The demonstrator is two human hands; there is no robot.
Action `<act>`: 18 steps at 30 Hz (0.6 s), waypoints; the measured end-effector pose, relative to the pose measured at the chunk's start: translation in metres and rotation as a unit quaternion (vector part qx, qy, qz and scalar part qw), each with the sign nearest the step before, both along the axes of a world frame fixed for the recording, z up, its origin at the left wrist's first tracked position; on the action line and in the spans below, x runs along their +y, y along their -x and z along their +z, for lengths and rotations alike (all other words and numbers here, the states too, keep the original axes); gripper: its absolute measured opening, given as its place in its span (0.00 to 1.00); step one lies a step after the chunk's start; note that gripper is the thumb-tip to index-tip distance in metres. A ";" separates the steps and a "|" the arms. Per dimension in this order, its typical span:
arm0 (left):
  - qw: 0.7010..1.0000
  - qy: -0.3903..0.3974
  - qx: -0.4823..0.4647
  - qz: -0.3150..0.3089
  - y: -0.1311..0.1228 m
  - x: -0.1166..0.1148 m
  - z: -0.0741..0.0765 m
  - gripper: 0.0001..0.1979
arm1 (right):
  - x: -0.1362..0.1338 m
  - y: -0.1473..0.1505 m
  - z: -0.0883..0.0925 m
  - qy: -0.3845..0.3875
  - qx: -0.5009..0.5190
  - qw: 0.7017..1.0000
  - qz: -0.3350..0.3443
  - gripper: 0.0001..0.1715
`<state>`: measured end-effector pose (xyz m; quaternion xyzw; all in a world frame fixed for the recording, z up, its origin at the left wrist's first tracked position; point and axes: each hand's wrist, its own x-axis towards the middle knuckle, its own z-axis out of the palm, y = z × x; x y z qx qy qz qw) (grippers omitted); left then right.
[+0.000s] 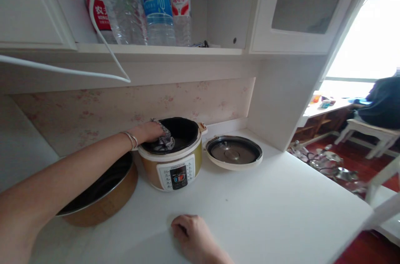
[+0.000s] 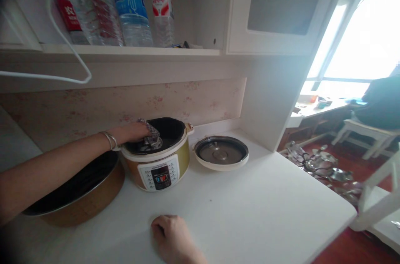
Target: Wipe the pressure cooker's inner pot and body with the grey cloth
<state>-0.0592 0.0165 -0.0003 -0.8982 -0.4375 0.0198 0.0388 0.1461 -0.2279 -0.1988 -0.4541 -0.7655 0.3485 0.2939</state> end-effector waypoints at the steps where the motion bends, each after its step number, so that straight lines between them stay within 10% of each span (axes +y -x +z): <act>1: 0.999 0.031 0.018 0.018 0.000 -0.006 0.003 0.09 | 0.000 0.001 0.000 -0.002 0.001 1.000 0.000 0.17; 5: 0.984 0.174 0.016 0.033 -0.020 -0.033 0.013 0.13 | -0.001 0.003 0.000 0.001 0.005 1.000 0.006 0.17; 13: 0.968 0.044 -0.215 0.122 -0.096 -0.028 -0.012 0.22 | 0.002 0.005 -0.006 0.001 -0.007 1.000 -0.009 0.16; 18: 0.947 0.145 -0.272 0.085 -0.097 -0.019 -0.014 0.19 | 0.004 0.004 -0.006 0.001 -0.014 1.000 -0.001 0.16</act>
